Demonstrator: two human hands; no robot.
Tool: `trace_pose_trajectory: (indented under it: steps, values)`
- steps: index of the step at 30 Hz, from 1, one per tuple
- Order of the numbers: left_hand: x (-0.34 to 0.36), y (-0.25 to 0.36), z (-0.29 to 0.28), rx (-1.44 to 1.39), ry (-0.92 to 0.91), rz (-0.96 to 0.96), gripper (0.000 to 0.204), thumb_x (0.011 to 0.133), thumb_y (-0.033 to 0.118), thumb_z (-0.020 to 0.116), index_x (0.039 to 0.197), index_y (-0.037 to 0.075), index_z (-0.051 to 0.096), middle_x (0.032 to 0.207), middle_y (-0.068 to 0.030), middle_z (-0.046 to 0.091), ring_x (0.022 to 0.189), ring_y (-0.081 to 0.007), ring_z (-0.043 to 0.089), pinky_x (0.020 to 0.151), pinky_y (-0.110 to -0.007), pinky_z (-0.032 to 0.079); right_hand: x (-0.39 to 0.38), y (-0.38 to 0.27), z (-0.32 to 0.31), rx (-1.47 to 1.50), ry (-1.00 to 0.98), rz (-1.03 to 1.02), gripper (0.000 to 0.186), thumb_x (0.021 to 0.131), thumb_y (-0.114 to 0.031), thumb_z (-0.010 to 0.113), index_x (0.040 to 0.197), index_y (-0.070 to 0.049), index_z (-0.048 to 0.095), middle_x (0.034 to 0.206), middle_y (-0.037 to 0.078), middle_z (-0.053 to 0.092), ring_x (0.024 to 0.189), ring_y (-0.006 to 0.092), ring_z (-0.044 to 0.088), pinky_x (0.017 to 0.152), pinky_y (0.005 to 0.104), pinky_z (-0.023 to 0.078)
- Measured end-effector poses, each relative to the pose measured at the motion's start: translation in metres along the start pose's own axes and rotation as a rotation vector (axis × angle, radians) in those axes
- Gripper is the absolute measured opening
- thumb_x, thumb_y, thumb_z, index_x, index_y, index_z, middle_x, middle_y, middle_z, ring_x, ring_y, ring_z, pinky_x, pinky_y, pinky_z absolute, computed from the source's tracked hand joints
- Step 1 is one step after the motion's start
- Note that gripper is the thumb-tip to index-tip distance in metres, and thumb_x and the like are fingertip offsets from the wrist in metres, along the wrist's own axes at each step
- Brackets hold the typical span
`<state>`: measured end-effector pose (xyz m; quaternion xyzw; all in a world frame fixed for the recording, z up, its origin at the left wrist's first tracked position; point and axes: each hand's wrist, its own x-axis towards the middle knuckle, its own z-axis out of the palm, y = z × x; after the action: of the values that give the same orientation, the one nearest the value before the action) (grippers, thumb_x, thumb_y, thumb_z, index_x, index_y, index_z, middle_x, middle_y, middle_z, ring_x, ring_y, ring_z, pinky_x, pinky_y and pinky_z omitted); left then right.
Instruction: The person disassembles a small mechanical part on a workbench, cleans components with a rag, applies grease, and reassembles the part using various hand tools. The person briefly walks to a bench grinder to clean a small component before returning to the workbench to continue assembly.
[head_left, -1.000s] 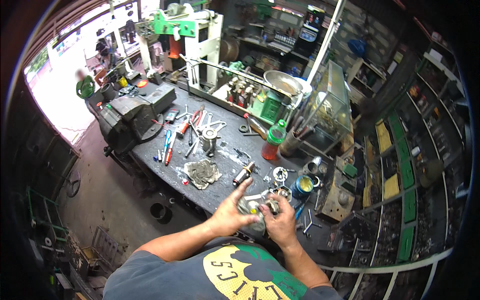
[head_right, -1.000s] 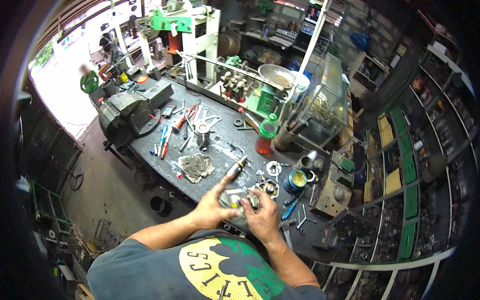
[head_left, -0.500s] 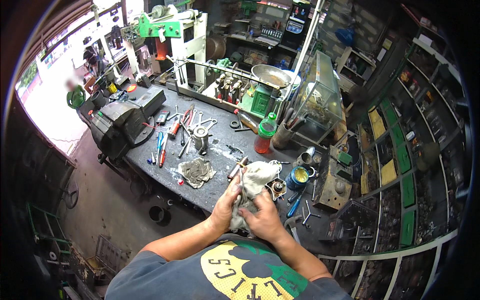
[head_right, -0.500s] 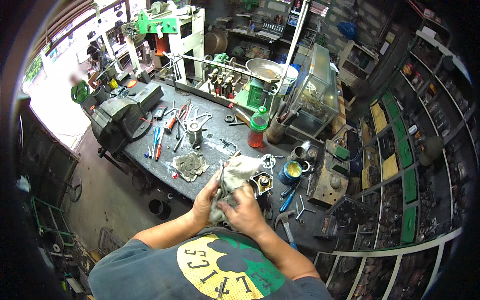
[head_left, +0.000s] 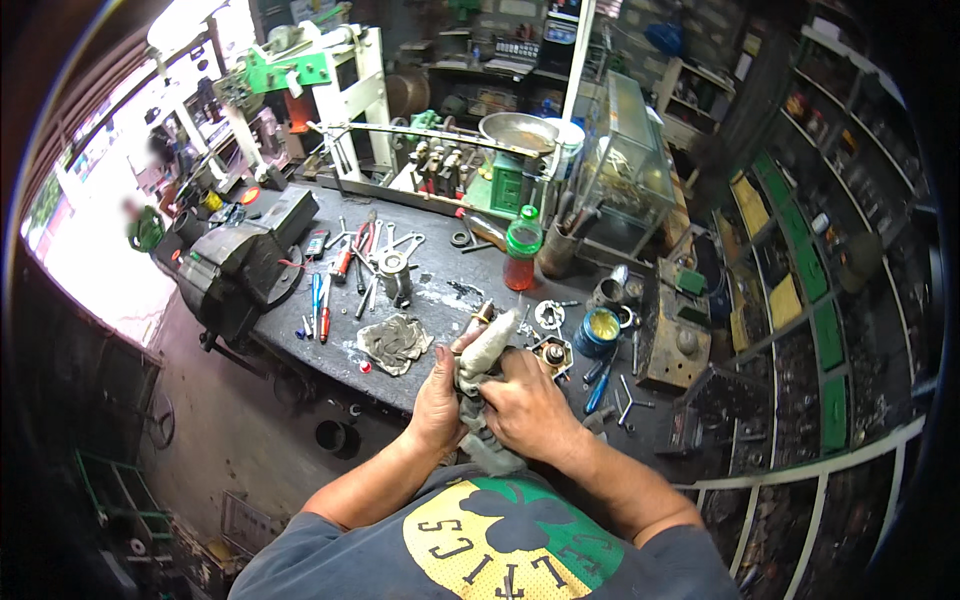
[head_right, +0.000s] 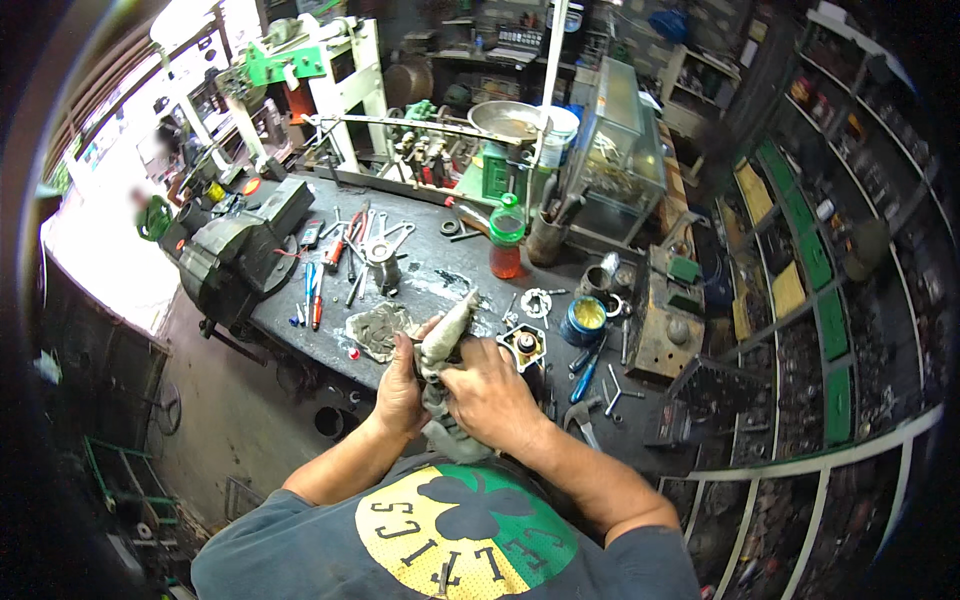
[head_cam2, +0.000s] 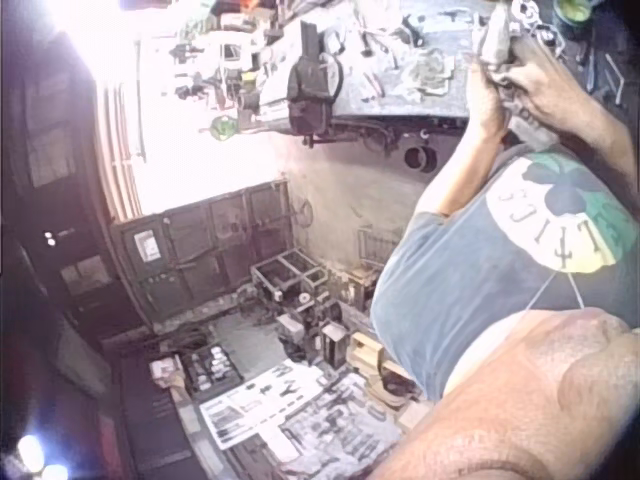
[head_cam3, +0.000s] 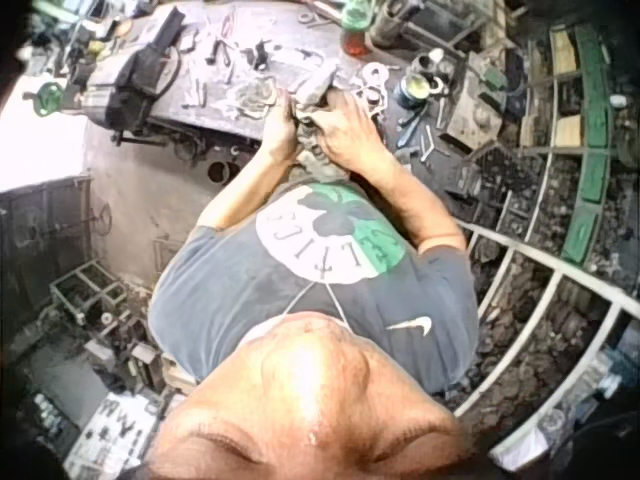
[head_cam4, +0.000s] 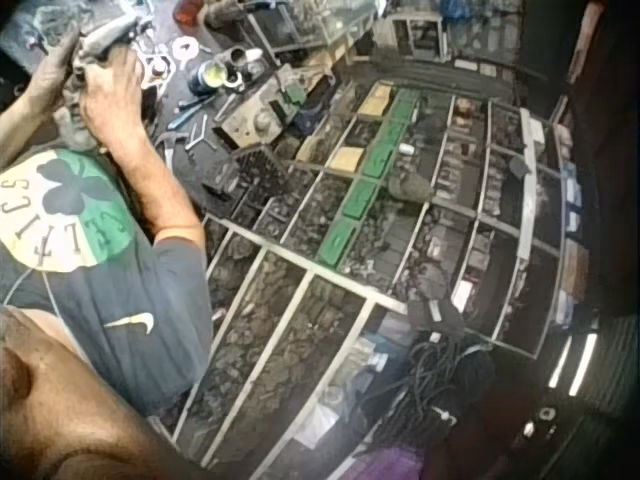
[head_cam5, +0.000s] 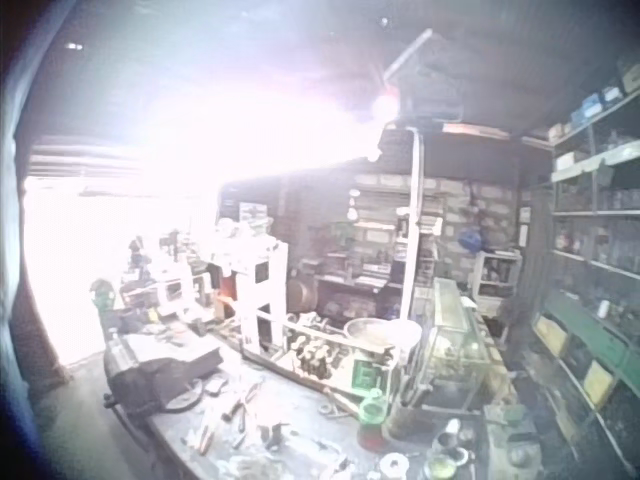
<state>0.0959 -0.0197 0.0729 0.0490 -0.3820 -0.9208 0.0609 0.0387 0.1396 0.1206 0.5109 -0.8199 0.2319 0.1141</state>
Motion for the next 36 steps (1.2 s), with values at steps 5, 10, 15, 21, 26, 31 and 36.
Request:
trace_pose_trajectory:
  steps: [5, 10, 15, 21, 26, 31, 36]
  values:
    - [-0.01, 0.005, -0.018, 0.501, -0.04, 0.586, 0.072, 0.115, 0.06, 0.051, 0.147, -0.003, 0.06, 0.146, -0.0223, 0.069, 0.138, -0.0344, 0.064, 0.122, -0.051, 0.048, 0.012, -0.018, 0.038, 0.375, 0.163, -0.014, 0.033, 0.087, -0.008, 0.071, 0.12, -0.001, 0.074, 0.115, 0.02, 0.076, 0.108, 0.0385, 0.074, 0.094, 0.0509, 0.059]
    - [0.005, 0.043, -0.07, 0.48, 0.297, 0.761, 0.059, 0.121, 0.056, 0.042, 0.137, 0.004, 0.064, 0.146, -0.019, 0.067, 0.136, -0.0287, 0.064, 0.119, -0.051, 0.049, 0.057, -0.018, 0.078, 1.422, -0.04, 0.53, 0.033, 0.09, 0.003, 0.066, 0.121, 0.0, 0.076, 0.104, 0.012, 0.077, 0.101, 0.0194, 0.072, 0.093, 0.039, 0.058]
    - [0.013, 0.092, -0.119, -0.026, 0.45, 0.521, 0.048, 0.123, 0.047, 0.039, 0.13, 0.007, 0.063, 0.141, -0.0157, 0.069, 0.129, -0.0324, 0.069, 0.116, -0.051, 0.055, 0.06, -0.001, 0.137, 0.206, 0.131, 0.23, 0.071, 0.099, -0.025, 0.08, 0.158, 0.002, 0.051, 0.146, 0.029, 0.064, 0.131, 0.0506, 0.065, 0.109, 0.0542, 0.057]
    - [-0.008, 0.035, -0.07, -0.218, 0.081, -0.019, 0.06, 0.121, 0.055, 0.04, 0.14, 0.003, 0.063, 0.14, -0.0205, 0.069, 0.135, -0.0344, 0.066, 0.118, -0.051, 0.052, 0.037, -0.014, 0.073, 0.287, 0.185, -0.083, 0.047, 0.089, -0.01, 0.077, 0.136, -0.006, 0.072, 0.132, 0.018, 0.07, 0.122, 0.0373, 0.07, 0.109, 0.0478, 0.057]
    - [-0.01, 0.021, -0.043, 0.114, -0.074, -0.242, 0.089, 0.108, 0.045, 0.074, 0.174, 0.004, 0.03, 0.17, -0.0157, 0.041, 0.148, -0.0306, 0.054, 0.12, -0.049, 0.05, 0.017, 0.024, 0.004, 0.639, 0.202, 0.608, 0.025, 0.109, -0.01, 0.069, 0.13, 0.001, 0.075, 0.112, 0.018, 0.082, 0.091, 0.0225, 0.08, 0.084, 0.036, 0.064]
    - [0.017, 0.0, -0.025, 0.856, -0.102, 0.087, 0.096, 0.092, 0.021, 0.09, 0.17, 0.001, 0.038, 0.17, -0.0223, 0.046, 0.158, -0.035, 0.047, 0.129, -0.049, 0.042, -0.009, 0.106, -0.014, 0.463, 0.126, 0.802, 0.017, 0.104, -0.011, 0.078, 0.115, 0.001, 0.082, 0.105, 0.016, 0.085, 0.095, 0.0232, 0.08, 0.088, 0.0363, 0.062]
    - [0.044, -0.018, 0.016, 1.322, -0.237, 0.278, 0.097, 0.085, 0.03, 0.096, 0.165, 0.002, 0.048, 0.173, -0.0253, 0.044, 0.163, -0.0429, 0.04, 0.133, -0.052, 0.035, -0.028, 0.113, 0.008, 0.172, 0.247, 0.604, 0.019, 0.095, -0.013, 0.084, 0.108, -0.001, 0.083, 0.103, 0.019, 0.079, 0.095, 0.0392, 0.077, 0.087, 0.0447, 0.062]
